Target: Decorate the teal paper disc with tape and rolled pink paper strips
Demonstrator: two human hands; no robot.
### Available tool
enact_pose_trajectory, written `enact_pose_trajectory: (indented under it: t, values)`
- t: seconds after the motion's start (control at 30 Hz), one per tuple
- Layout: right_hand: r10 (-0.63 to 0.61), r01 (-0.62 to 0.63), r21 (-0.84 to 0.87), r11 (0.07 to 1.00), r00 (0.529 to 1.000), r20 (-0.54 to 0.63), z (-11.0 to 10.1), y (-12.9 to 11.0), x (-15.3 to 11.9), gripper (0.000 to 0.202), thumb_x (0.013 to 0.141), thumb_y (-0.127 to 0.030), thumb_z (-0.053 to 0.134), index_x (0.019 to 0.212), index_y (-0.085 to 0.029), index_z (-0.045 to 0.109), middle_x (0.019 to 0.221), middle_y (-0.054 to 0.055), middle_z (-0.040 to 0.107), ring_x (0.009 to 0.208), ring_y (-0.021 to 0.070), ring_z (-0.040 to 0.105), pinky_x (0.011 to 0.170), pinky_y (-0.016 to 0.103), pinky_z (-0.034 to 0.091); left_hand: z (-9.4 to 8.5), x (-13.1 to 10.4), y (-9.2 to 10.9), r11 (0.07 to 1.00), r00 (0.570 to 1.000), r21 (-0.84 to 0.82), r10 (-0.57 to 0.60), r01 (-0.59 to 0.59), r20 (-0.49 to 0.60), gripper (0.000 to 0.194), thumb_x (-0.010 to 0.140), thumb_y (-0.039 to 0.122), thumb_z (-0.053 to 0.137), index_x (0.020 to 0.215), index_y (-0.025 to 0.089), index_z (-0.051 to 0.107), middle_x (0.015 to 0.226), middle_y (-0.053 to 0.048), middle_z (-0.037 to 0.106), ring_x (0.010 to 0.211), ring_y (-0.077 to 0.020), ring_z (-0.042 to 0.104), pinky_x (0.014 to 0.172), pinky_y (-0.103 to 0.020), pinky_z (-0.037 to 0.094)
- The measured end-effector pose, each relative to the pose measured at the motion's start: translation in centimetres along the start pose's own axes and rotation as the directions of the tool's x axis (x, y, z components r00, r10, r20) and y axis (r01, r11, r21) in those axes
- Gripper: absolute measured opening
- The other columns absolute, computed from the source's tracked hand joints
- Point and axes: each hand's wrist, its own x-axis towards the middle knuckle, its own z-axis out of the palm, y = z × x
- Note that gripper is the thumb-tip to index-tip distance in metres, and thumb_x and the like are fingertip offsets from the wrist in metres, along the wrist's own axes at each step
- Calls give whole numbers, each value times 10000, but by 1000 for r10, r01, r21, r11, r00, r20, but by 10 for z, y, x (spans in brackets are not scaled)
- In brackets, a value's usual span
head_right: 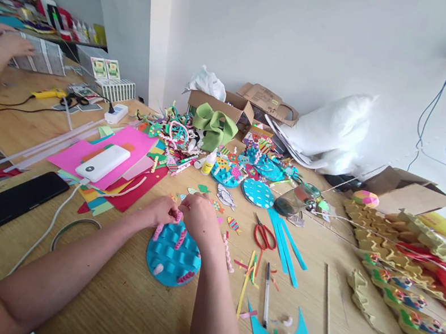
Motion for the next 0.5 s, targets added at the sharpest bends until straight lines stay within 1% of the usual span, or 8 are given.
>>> enact_pose_trajectory:
  t: [0.17,0.33,0.4,0.5]
  values:
    - [-33,32,-80,996,999,-8,4,-9,1,142,846,-167,560,774,-154,681,833,80,673,891,191,548,776,260,382,-1,0,2,999,1000,46,-17,18,-18,152,662,165,584,678,184,734,689,-36,721,680,-182,641,616,-240,425]
    - [-77,72,-177,982,997,-21,5,-14,1,137,847,-179,561,755,-142,655,844,95,657,869,204,524,758,276,383,1,2,1,996,999,79,-29,32,-41,122,642,165,589,629,175,709,663,-50,707,674,-202,636,629,-263,429]
    - [-77,70,-189,979,997,-30,5,-15,1,139,849,-180,558,755,-141,652,844,95,656,862,205,519,764,280,382,1,2,0,997,999,74,-28,31,-41,129,646,164,585,640,176,714,671,-51,709,671,-202,637,629,-264,429]
    - [-72,68,-155,986,997,-20,4,-14,1,150,857,-182,551,766,-144,664,843,89,663,877,201,525,783,274,381,1,1,1,998,999,57,-35,38,-41,134,661,177,587,661,167,721,678,-58,710,681,-207,641,623,-265,426]
